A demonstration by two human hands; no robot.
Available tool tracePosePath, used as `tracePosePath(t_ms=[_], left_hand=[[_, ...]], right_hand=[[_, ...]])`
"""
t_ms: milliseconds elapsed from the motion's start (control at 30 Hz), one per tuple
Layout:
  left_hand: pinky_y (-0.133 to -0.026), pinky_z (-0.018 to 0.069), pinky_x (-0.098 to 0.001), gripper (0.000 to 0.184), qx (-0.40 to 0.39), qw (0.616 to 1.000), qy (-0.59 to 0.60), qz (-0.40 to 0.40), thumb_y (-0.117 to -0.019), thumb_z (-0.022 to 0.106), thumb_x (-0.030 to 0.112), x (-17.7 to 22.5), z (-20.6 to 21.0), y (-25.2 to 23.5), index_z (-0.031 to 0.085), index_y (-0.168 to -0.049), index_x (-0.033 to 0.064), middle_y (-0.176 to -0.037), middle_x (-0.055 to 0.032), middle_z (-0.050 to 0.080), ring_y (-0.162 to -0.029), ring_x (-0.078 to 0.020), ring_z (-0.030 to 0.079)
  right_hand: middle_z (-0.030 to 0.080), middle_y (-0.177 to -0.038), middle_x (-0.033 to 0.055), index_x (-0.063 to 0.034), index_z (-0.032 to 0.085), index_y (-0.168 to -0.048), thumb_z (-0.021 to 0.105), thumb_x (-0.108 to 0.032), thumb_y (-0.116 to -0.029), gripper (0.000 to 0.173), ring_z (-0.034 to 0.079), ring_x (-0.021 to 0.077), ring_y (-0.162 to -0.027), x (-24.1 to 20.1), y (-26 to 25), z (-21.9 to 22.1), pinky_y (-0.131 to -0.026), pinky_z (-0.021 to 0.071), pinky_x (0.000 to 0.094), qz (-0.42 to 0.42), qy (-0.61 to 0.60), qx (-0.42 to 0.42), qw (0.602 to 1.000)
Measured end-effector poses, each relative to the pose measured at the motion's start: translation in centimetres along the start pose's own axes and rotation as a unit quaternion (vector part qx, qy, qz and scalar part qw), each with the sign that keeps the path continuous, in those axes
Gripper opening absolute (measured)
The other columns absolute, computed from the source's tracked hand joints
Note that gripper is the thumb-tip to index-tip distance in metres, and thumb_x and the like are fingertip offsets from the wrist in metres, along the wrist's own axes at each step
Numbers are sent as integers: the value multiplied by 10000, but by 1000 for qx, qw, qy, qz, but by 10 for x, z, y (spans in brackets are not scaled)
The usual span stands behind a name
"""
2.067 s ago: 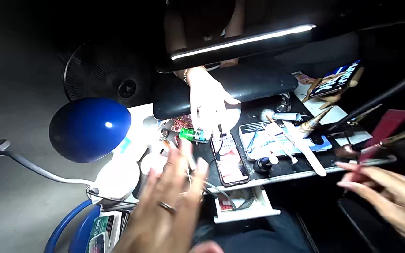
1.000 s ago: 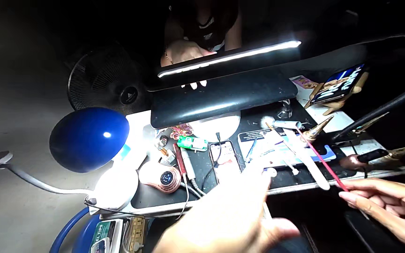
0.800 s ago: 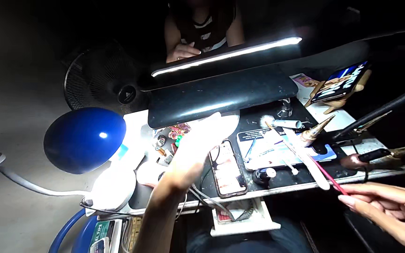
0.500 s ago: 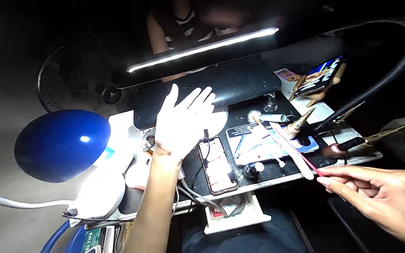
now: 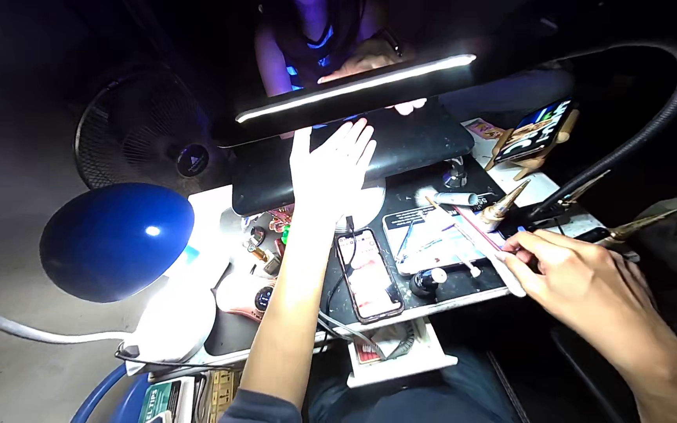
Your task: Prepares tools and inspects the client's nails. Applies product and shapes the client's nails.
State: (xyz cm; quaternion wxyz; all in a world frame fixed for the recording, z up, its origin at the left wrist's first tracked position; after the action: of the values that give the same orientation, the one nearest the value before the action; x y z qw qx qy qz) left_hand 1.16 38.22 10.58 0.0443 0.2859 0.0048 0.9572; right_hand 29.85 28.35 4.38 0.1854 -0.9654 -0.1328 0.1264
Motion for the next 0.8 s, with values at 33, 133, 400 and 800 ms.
tracePosePath(t_ms=[33, 133, 400, 800], left_hand=[[-1173, 381, -382, 887, -11, 1000, 0, -1, -1026, 144, 676, -2, 4, -2, 354, -1526, -25, -1554, -190, 439, -1431, -261, 460], [-1036, 507, -369, 704, -67, 995, -68, -9, -1073, 227, 557, -12, 18, -6, 483, -1406, -7, -1334, -164, 604, -1221, -230, 617], [-944, 563, -320, 241, -163, 971, -162, 72, -1062, 407, 4, -30, 25, 3, 530, -1269, -18, -1201, -155, 654, -1130, -207, 666], [-683, 565, -202, 271, -156, 983, -100, -2, -1098, 411, 273, -30, -12, 86, 624, -1126, 107, -987, -54, 668, -803, -76, 664]], right_hand=[[640, -777, 151, -47, 721, -923, 586, -258, -943, 251, 643, 386, -645, 0, -1, 0, -518, 439, 573, 1, 1, -4, 1000], [666, -807, 154, -46, 734, -953, 589, -260, -966, 258, 656, 379, -662, -2, -2, 1, -545, 464, 585, -4, -12, -7, 1000], [691, -880, 123, -68, 788, -938, 647, -183, -954, 183, 663, 338, -705, -20, -17, 5, -575, 484, 574, -33, -37, -3, 999], [622, -671, 149, -55, 664, -724, 777, -246, -875, 268, 641, 375, -696, -28, -45, 16, -592, 460, 589, 145, -12, -142, 979]])
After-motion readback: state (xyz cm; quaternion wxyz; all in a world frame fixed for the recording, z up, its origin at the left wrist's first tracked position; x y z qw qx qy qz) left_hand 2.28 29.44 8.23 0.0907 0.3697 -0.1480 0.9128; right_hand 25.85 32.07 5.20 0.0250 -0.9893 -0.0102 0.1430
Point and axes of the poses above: each hand's wrist, its own y-axis away from the middle knuckle, its own z-axis out of the palm, x = y × z, the point moved 4 cm from there along -y, towards the middle knuckle
